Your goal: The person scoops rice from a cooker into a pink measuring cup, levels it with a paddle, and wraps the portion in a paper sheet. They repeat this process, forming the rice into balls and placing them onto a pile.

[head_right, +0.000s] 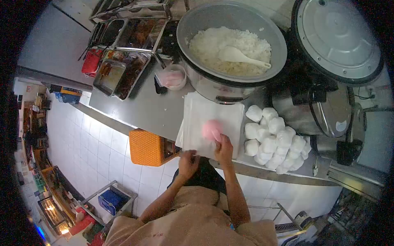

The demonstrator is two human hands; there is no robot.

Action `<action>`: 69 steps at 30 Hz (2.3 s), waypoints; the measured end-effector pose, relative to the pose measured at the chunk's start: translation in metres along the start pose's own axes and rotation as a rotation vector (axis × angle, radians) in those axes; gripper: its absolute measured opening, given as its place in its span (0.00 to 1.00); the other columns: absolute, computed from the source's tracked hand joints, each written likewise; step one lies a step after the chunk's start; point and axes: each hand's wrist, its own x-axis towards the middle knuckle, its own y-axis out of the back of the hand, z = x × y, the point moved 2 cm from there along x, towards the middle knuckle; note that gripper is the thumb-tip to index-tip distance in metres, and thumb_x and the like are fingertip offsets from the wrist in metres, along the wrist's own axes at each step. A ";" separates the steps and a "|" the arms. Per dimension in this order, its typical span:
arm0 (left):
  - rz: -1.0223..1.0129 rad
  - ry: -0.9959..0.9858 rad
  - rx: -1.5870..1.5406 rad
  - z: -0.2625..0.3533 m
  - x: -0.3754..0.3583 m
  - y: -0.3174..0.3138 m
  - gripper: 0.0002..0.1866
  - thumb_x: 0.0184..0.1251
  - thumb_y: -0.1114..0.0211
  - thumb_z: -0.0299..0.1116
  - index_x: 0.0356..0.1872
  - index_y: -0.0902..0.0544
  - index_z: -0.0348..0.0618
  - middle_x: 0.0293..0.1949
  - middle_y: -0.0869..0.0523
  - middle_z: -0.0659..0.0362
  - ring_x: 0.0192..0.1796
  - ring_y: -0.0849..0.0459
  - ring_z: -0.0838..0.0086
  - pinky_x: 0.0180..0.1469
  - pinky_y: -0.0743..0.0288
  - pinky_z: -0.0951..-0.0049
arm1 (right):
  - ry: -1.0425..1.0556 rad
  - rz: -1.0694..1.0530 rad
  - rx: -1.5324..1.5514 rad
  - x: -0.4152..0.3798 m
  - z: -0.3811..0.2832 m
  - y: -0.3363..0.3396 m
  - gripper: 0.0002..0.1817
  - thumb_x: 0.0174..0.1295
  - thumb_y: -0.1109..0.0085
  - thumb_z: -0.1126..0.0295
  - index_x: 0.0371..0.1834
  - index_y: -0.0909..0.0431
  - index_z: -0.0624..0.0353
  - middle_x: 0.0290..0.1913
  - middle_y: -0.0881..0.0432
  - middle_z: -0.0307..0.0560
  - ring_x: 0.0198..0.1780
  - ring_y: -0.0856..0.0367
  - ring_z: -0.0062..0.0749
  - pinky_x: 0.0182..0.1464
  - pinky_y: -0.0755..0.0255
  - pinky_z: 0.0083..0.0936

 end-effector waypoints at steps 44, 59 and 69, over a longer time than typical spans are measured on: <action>-0.056 -0.175 0.148 -0.042 0.106 0.009 0.05 0.55 0.28 0.30 0.29 0.13 0.40 0.34 0.14 0.50 0.42 0.16 0.53 0.51 0.24 0.54 | -0.108 -0.248 -0.226 0.001 -0.023 0.091 0.22 0.46 0.20 0.62 0.44 0.16 0.55 0.45 0.17 0.49 0.50 0.20 0.49 0.52 0.25 0.44; -0.111 -0.691 0.241 -0.039 0.055 0.039 0.10 0.57 0.28 0.26 0.42 0.12 0.44 0.62 0.17 0.60 0.71 0.27 0.58 0.68 0.34 0.48 | 0.036 -0.331 -0.147 -0.027 0.008 0.105 0.19 0.48 0.28 0.79 0.45 0.08 0.47 0.59 0.16 0.44 0.61 0.23 0.49 0.64 0.31 0.46; -0.106 -0.591 0.205 0.011 0.004 -0.020 0.29 0.53 0.25 0.32 0.59 0.23 0.50 0.63 0.24 0.55 0.70 0.29 0.56 0.70 0.40 0.46 | 0.005 -0.240 -0.034 -0.029 0.003 0.107 0.17 0.49 0.26 0.77 0.44 0.08 0.46 0.57 0.15 0.43 0.58 0.22 0.48 0.58 0.25 0.40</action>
